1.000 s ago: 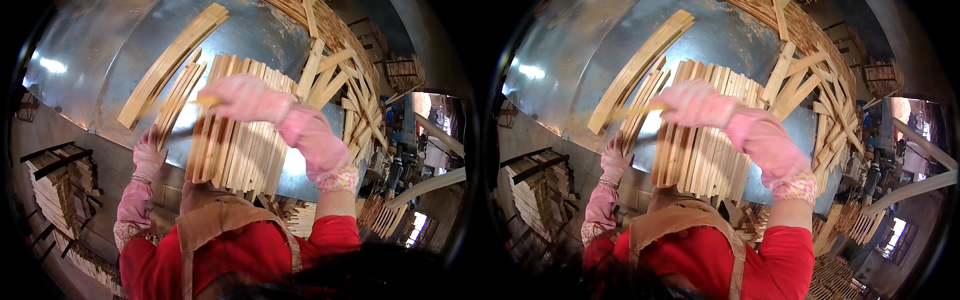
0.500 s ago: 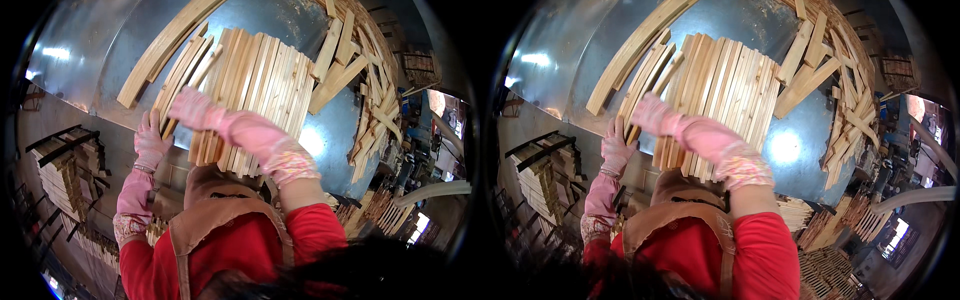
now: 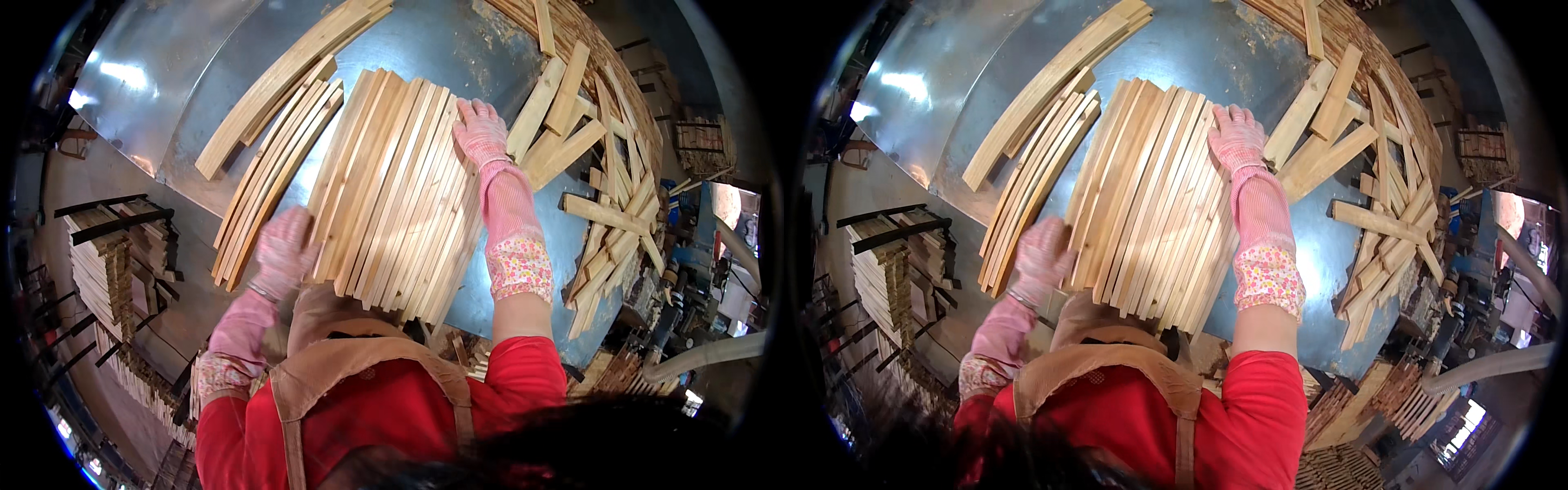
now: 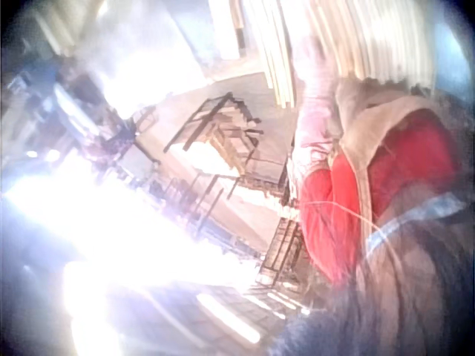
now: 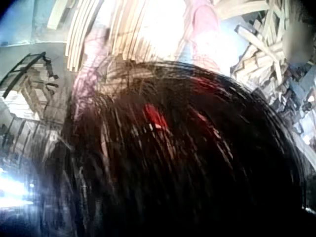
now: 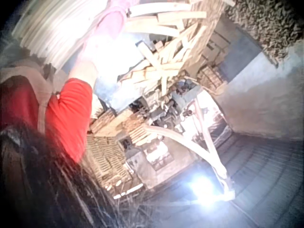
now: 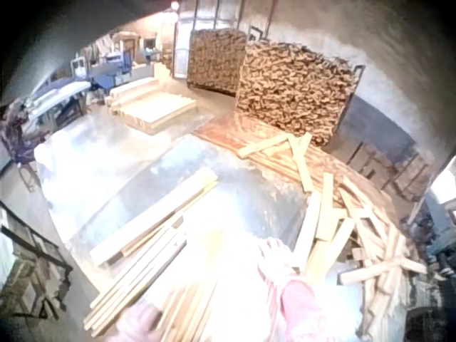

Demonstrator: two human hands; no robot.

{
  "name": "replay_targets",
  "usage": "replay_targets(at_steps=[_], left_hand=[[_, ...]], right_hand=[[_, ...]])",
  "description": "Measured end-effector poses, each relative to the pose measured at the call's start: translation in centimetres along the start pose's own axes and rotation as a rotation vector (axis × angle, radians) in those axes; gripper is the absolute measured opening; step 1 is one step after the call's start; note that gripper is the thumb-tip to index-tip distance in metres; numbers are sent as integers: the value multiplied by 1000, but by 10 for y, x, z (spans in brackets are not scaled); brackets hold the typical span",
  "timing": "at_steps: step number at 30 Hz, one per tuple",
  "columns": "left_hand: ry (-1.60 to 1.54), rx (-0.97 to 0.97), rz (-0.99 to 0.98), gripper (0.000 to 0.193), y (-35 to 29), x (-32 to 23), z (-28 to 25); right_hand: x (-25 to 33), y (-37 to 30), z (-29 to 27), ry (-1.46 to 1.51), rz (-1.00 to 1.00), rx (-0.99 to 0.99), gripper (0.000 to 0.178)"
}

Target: The person sorts and stacks thin wooden planks on a metal table. They pick up planks from a pile, align them, and place them into a neat stack. The camera is extremely unstable, frequently obscuring the view of the hands and the task.

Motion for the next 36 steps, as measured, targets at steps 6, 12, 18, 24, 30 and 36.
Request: replay_targets(at_steps=[6,12,18,24,30,36], left_hand=[[-234,154,-596,100,22,-34,50],[-392,214,-561,98,24,-64,44],[-312,265,-544,99,17,-44,77],[-295,349,-584,98,21,-49,74],[-358,268,-542,96,12,-42,81],[-397,226,-501,94,17,-45,74]], right_hand=[[-14,37,-11,57,44,151,54],[-9,43,-21,11,-80,117,49],[3,38,-45,-40,-232,166,46],[-19,-15,-91,344,-241,-203,33],[63,-138,-74,1331,342,-33,82],[92,-158,-122,1466,221,163,96]])
Point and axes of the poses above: each hand's wrist, its own y-axis towards the middle knuckle, its own z-axis out of the palm, x = y × z, the point moved 7 cm from there along y, towards the middle knuckle, and after that the axes turned 4 degrees about -y, right-handed, at the moved point
